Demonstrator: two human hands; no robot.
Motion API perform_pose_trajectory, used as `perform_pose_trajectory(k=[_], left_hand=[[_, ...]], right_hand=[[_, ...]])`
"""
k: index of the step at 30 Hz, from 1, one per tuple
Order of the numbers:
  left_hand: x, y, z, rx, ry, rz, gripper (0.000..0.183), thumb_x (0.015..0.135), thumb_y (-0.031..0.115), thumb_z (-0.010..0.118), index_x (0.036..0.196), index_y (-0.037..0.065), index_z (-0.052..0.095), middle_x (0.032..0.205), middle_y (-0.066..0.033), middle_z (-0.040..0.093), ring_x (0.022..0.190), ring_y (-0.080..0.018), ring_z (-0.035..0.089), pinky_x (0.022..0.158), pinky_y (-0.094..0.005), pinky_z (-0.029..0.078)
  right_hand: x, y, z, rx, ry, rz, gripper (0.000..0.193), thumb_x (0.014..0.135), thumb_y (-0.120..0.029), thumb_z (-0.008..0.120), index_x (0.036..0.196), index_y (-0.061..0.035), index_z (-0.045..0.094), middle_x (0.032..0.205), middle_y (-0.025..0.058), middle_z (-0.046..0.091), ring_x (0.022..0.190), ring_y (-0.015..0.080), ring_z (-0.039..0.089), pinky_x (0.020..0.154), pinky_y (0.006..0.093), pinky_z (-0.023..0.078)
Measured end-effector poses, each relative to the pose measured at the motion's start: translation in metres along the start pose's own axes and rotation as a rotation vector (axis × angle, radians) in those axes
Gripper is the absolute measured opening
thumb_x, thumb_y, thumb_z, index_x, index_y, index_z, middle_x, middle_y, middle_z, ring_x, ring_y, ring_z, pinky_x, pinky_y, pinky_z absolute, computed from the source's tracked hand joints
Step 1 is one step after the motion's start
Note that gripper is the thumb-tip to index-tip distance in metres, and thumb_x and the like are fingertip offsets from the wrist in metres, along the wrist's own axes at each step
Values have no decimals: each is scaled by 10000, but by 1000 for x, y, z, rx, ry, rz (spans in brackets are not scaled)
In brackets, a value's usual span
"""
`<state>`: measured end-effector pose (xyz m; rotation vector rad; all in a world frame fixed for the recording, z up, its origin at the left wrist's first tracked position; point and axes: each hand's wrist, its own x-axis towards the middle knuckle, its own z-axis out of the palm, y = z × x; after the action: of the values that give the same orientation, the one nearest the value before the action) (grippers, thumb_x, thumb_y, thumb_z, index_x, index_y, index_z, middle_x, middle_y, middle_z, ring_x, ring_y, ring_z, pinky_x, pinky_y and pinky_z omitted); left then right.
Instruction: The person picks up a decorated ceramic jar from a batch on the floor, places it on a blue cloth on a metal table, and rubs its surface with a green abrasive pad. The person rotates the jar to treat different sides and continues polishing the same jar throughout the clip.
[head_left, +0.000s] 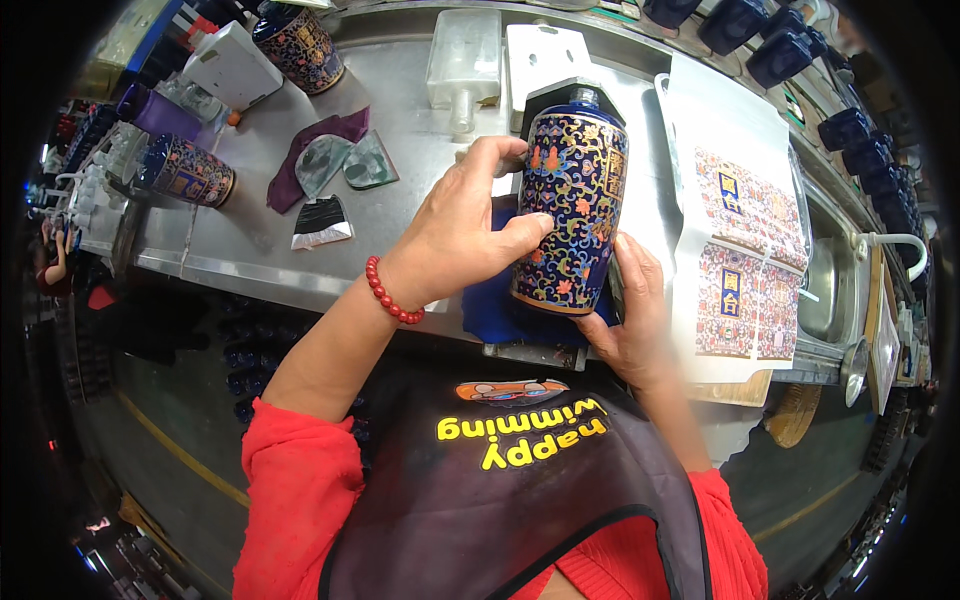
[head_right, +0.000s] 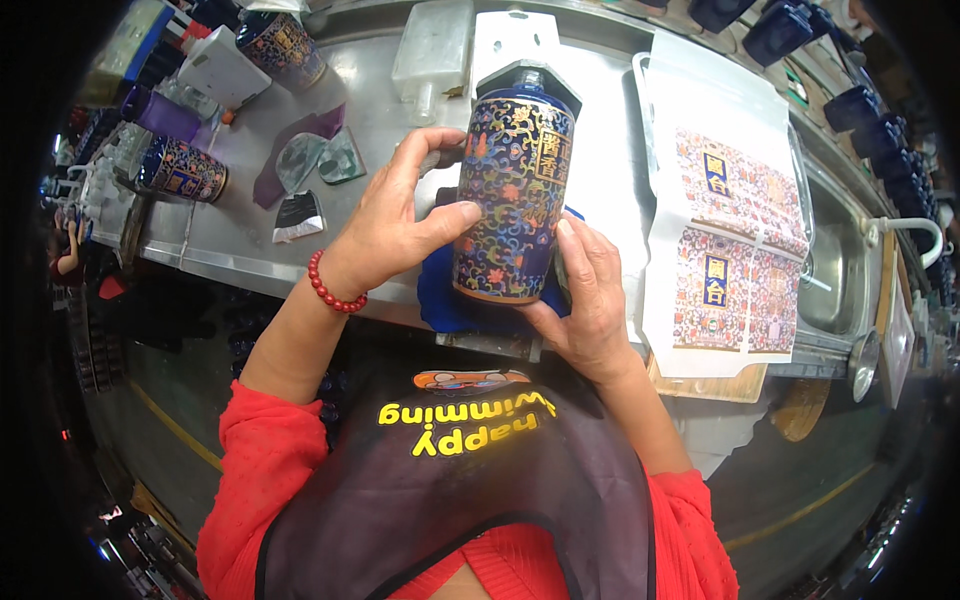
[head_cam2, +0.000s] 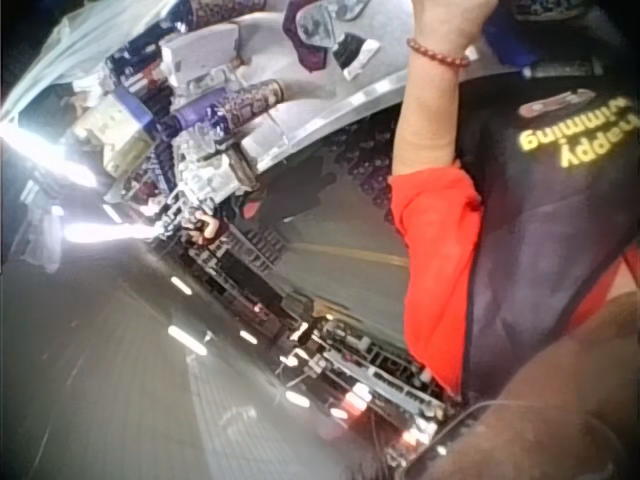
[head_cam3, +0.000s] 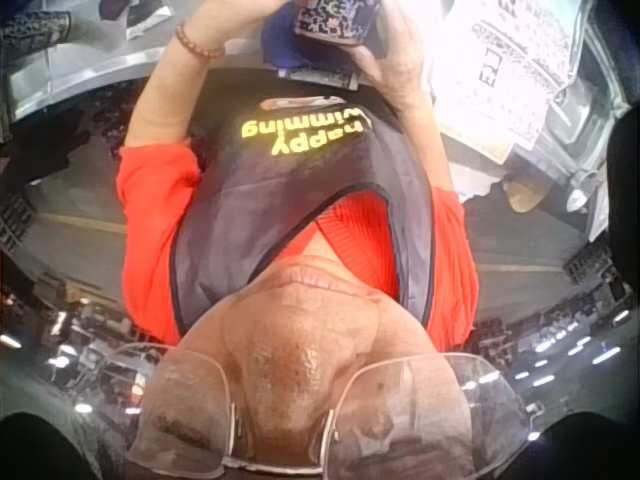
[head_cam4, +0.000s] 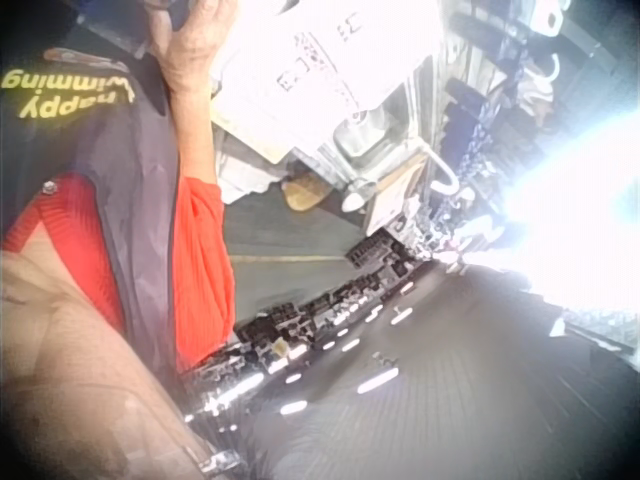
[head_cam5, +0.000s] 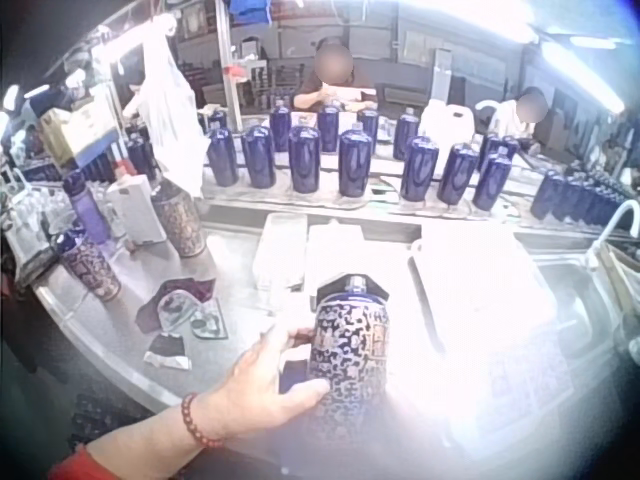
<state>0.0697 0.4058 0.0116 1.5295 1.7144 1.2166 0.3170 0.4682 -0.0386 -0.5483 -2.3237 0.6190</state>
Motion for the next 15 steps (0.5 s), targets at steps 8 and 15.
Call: perform_pose_trajectory(k=[8,15], left_hand=[[1,7,-2,75,9,63,606,826,242,743,1288,-53,484,1214,-277,626,1174,-409,616,1023,-452,477],[2,10,-1,234,44,186,593,803,241,735,1262,-58,509,1124,-257,655,1051,-405,644,984,-468,473]], right_hand=[[0,1,0,1,-1,4,834,817,-191,829,1497,11,391,1439,231,491,1321,395,491,1119,469,397],[0,0,0,5,-1,5,842,810,-183,834,1499,11,390,1435,232,491,1320,396,491,1120,470,400]])
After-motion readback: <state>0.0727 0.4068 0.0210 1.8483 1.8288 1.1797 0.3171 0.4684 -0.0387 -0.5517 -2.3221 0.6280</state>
